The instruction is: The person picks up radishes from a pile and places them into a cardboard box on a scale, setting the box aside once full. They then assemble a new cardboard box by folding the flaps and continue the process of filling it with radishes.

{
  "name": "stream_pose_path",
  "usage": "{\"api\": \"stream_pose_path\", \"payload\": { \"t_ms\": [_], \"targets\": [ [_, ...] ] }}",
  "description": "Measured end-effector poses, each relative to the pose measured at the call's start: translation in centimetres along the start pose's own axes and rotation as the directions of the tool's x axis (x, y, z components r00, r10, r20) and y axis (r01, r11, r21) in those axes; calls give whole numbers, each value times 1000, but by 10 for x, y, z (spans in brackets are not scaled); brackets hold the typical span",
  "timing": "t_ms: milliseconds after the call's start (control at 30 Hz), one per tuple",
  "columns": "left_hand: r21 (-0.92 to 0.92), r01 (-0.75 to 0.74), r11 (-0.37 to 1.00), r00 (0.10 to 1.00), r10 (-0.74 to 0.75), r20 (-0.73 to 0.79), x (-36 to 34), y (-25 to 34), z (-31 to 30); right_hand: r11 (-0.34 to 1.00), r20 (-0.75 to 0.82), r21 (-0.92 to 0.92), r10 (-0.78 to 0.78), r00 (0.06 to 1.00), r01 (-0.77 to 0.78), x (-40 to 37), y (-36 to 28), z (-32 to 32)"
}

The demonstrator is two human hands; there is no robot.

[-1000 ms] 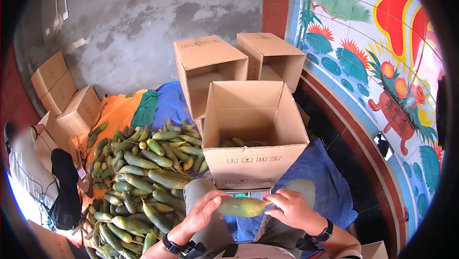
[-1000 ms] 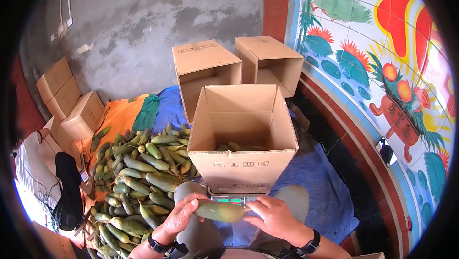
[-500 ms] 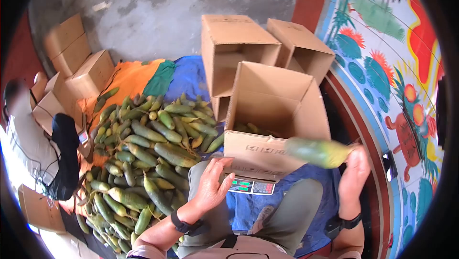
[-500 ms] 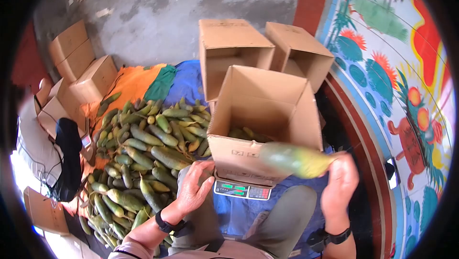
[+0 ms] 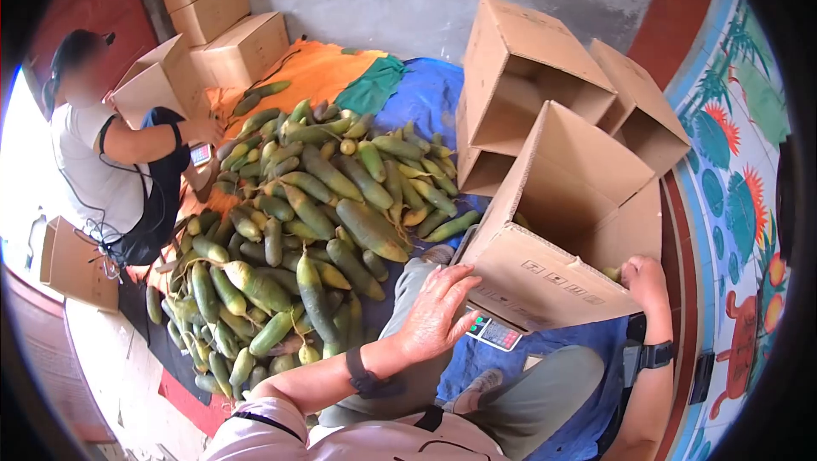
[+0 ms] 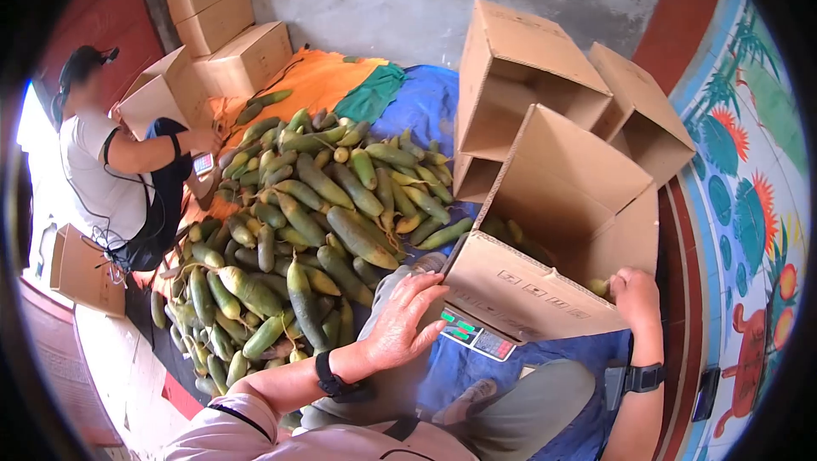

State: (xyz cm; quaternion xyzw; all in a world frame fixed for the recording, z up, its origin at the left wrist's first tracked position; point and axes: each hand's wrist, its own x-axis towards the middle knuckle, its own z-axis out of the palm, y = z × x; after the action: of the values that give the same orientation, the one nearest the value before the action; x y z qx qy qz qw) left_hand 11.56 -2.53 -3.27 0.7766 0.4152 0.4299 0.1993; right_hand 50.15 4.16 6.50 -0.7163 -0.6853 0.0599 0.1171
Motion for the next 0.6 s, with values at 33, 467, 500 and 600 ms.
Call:
{"api": "stream_pose_path", "payload": {
  "t_ms": [33, 467, 500, 600],
  "targets": [
    [38, 34, 999, 999, -35, 27, -4, -2, -1, 984, 26, 165, 64, 998, -67, 4, -1, 2],
    [205, 110, 973, 980, -140, 138, -42, -5, -12, 951, -634, 143, -125, 763, 275, -97, -52, -4],
    [201, 116, 973, 983, -142, 117, -46, -7, -13, 955, -648, 142, -110, 754, 261, -112, -45, 4],
    [191, 107, 976, 987, -127, 94, -57, -13, -15, 960, -630, 224, 12, 777, 167, -151, -22, 43]
  ]
}}
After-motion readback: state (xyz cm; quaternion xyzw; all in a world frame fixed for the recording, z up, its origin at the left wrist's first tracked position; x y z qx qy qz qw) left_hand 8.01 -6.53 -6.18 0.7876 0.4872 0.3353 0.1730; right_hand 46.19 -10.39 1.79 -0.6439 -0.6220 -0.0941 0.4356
